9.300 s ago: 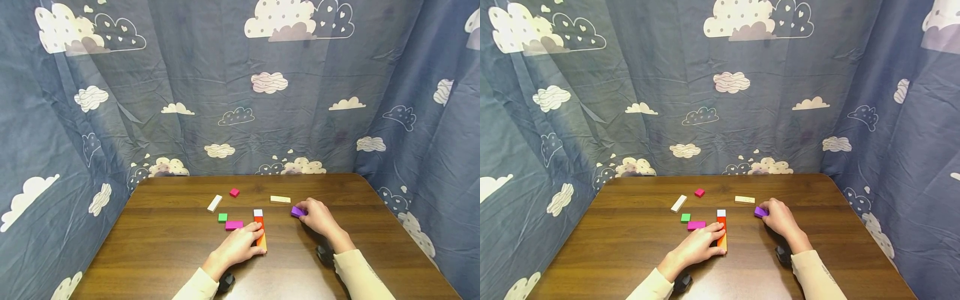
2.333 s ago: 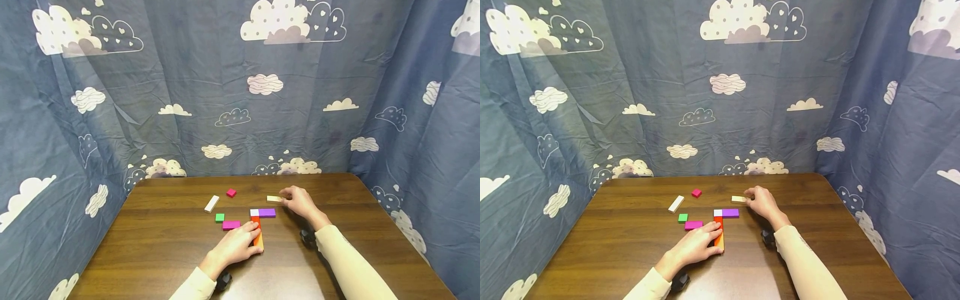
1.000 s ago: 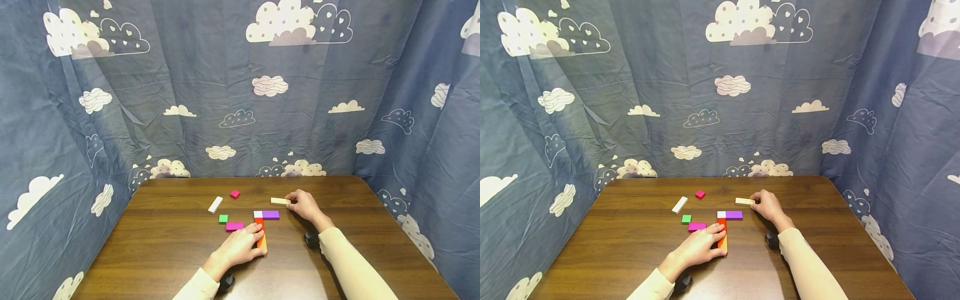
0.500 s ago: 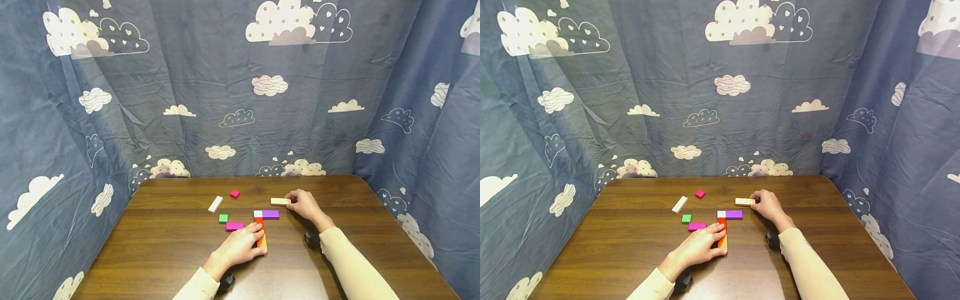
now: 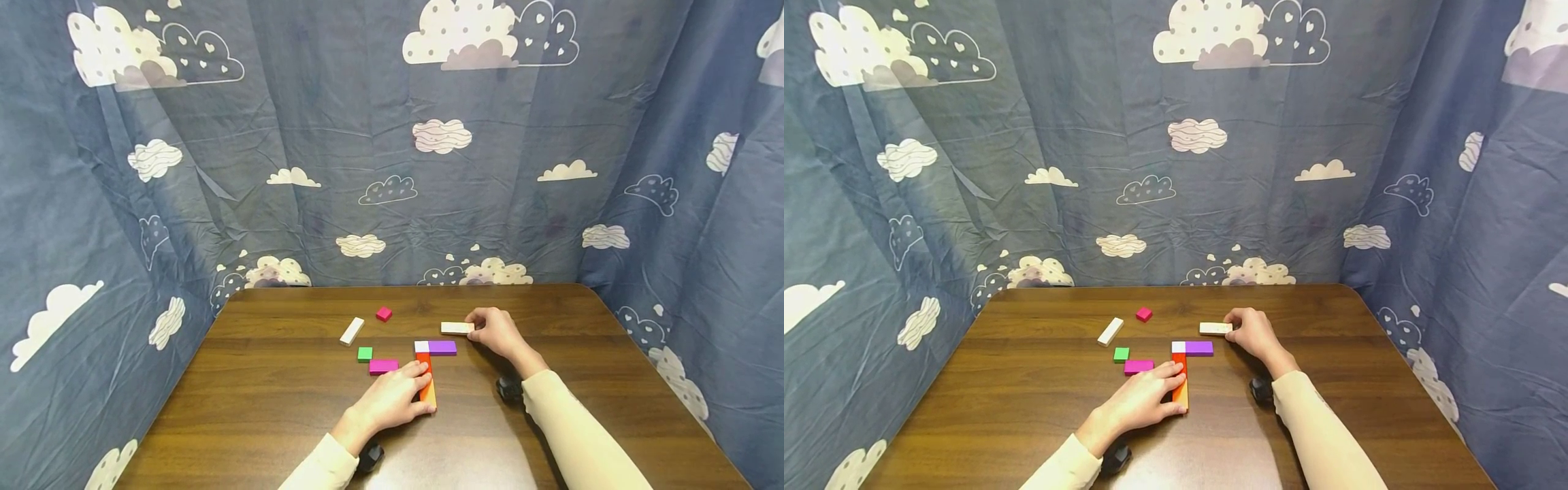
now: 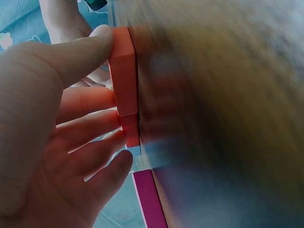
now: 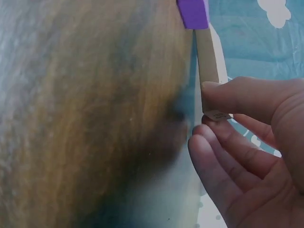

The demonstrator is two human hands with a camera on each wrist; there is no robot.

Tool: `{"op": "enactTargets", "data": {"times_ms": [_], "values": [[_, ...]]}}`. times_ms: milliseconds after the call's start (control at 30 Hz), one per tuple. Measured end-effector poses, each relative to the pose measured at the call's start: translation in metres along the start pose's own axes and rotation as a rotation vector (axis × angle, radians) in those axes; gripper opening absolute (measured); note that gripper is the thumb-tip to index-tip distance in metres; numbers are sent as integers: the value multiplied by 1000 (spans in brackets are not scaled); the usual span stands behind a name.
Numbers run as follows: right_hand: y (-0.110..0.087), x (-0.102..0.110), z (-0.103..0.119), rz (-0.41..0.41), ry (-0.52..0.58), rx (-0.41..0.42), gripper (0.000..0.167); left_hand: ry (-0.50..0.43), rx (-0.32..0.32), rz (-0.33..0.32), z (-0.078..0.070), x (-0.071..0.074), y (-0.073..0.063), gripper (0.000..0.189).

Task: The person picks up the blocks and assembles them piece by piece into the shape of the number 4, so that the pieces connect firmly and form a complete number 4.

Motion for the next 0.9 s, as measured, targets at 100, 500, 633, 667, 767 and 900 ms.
{"op": "enactTargets", "data": {"times_ms": [100, 500, 633, 667, 767, 900], "values": [[1, 2, 2, -2, 37, -10, 25, -3, -4, -4, 0, 0, 0, 56], [7, 5, 5, -8, 203, -119, 31, -14, 9, 17, 0, 1, 1, 56], [11, 5, 5, -26, 244, -121, 31, 4, 2, 6, -1, 2, 0, 54], [12, 5, 5, -33, 253, -119, 32, 7, 1, 1, -1, 2, 0, 54], [13, 4, 5, -56, 287, -120, 32, 7, -4, -5, -1, 2, 0, 53], [14, 3, 7, -74, 329, -125, 35, 3, -4, -8, -1, 2, 0, 54]]}}
Point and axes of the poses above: each hand's wrist, its own y-axis towards the middle knuckle, its own x-axis out of the back of the hand, z = x × y, the point moved 3 cm from there along y, towards the middle knuckle, and after that the axes turned 5 degrees about x, right-handed, at the moved point
